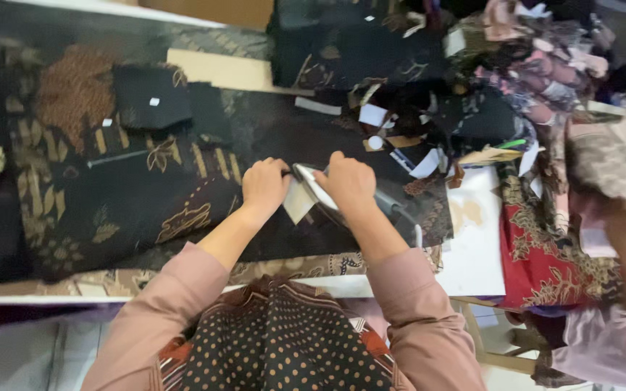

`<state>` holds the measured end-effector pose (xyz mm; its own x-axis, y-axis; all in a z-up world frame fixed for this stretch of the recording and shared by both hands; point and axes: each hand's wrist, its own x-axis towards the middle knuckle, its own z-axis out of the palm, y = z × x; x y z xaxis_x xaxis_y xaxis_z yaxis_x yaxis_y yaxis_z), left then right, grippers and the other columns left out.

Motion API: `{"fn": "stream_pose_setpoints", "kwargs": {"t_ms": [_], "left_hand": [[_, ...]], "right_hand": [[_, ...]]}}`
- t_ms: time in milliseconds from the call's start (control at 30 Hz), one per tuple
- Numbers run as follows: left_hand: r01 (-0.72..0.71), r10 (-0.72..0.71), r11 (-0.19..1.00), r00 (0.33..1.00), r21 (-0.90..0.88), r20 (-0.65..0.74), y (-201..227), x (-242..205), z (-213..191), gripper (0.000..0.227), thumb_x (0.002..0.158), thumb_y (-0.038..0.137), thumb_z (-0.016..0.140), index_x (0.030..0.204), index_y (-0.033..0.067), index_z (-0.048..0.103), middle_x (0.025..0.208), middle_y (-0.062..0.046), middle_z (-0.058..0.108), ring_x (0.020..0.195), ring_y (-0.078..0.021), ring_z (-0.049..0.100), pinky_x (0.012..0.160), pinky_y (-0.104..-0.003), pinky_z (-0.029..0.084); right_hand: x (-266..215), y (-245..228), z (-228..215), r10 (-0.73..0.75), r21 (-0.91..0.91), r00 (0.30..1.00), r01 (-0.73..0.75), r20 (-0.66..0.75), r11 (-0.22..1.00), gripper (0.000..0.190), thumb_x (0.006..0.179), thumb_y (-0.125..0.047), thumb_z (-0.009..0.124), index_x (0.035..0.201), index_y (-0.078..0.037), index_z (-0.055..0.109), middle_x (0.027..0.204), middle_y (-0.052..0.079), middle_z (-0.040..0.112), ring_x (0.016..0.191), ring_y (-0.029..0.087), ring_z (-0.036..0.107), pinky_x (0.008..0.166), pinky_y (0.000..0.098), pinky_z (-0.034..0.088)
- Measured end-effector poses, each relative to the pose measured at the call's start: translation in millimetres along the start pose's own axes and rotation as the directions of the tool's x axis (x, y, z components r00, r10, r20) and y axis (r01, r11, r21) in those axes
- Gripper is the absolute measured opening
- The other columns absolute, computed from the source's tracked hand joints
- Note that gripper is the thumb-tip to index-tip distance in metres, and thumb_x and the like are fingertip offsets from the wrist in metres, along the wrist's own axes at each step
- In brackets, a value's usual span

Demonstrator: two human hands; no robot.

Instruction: The person irons small pieces of patterned fabric on a table using an iron and a white pressing cloth. They repeatedly place the cloth over the fabric, press with the iron, remove the cloth, and stack the finished pieces. Another person is visible working nearby.

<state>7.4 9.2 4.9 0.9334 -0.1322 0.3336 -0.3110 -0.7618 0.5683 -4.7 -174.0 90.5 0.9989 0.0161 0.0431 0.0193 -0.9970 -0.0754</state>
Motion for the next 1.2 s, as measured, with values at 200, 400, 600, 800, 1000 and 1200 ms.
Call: {"fn": "stream_pose_setpoints", "kwargs": {"t_ms": [200,400,600,800,1000,1200], "left_hand": [[-0.092,0.096,0.993,0.994,0.076,-0.053,16.6,-0.3,-4.8,0.01,0.083,0.023,0.074,0.087,0.0147,0.078,0.088,-0.006,0.071,0.088,-0.0308,0.066,0.074,-0.046,0.052],[-0.197,0.21,0.952,0.977,0.235,-0.028,20.1,-7.6,-0.3,0.011,0.082,0.024,0.072,0.086,0.0165,0.078,0.089,-0.003,0.07,0.092,-0.0273,0.065,0.076,-0.043,0.05],[-0.34,0.345,0.877,0.937,0.34,0.049,26.9,-24.8,4.1,0.024,0.09,0.022,0.065,0.104,0.0044,0.073,0.097,-0.007,0.062,0.093,-0.0274,0.062,0.078,-0.042,0.049],[-0.246,0.187,0.916,0.961,0.317,0.206,59.9,-44.8,1.0,0.036,0.091,0.033,0.065,0.098,-0.0018,0.068,0.105,-0.015,0.059,0.099,-0.0337,0.057,0.083,-0.045,0.047],[-0.311,0.305,0.947,0.949,0.079,0.081,48.9,-64.1,-19.4,0.04,0.085,0.027,0.066,0.114,-0.0021,0.066,0.119,-0.019,0.064,0.102,-0.0363,0.063,0.085,-0.044,0.053],[0.098,-0.042,0.871,0.991,-0.482,0.125,31.3,-60.2,-51.4,0.026,0.091,0.007,0.063,0.117,0.0049,0.064,0.118,-0.014,0.066,0.092,-0.0284,0.073,0.078,-0.041,0.059]], "right_hand": [[-7.9,2.6,-1.2,-0.023,0.029,0.998,0.025,-0.051,0.999,0.048,0.078,-0.051,0.081,0.088,-0.006,0.066,0.08,0.018,0.074,0.076,0.035,0.075,0.068,0.0443,0.059],[-23.1,10.8,-3.9,-0.031,0.086,0.999,0.033,-0.015,0.996,0.046,0.081,-0.049,0.079,0.089,-0.005,0.066,0.08,0.018,0.074,0.076,0.035,0.075,0.068,0.044,0.059],[-21.5,17.5,0.4,0.014,0.133,0.999,-0.007,-0.05,0.991,0.048,0.08,-0.051,0.078,0.089,-0.005,0.066,0.083,0.018,0.074,0.079,0.035,0.074,0.07,0.0448,0.059],[27.3,7.7,-1.4,-0.099,0.143,0.985,0.12,-0.143,0.983,0.047,0.083,-0.051,0.075,0.092,-0.005,0.066,0.082,0.018,0.074,0.079,0.037,0.073,0.07,0.0475,0.057],[38.8,-1.1,2.6,-0.333,0.018,0.939,0.336,-0.087,0.942,0.048,0.079,-0.054,0.076,0.087,-0.008,0.068,0.077,0.017,0.072,0.074,0.036,0.072,0.065,0.0474,0.057],[24.2,-6.4,10.5,-0.467,-0.013,0.881,0.468,-0.077,0.884,0.046,0.08,-0.053,0.077,0.083,-0.008,0.065,0.069,0.013,0.07,0.066,0.033,0.071,0.058,0.0464,0.055]]}}
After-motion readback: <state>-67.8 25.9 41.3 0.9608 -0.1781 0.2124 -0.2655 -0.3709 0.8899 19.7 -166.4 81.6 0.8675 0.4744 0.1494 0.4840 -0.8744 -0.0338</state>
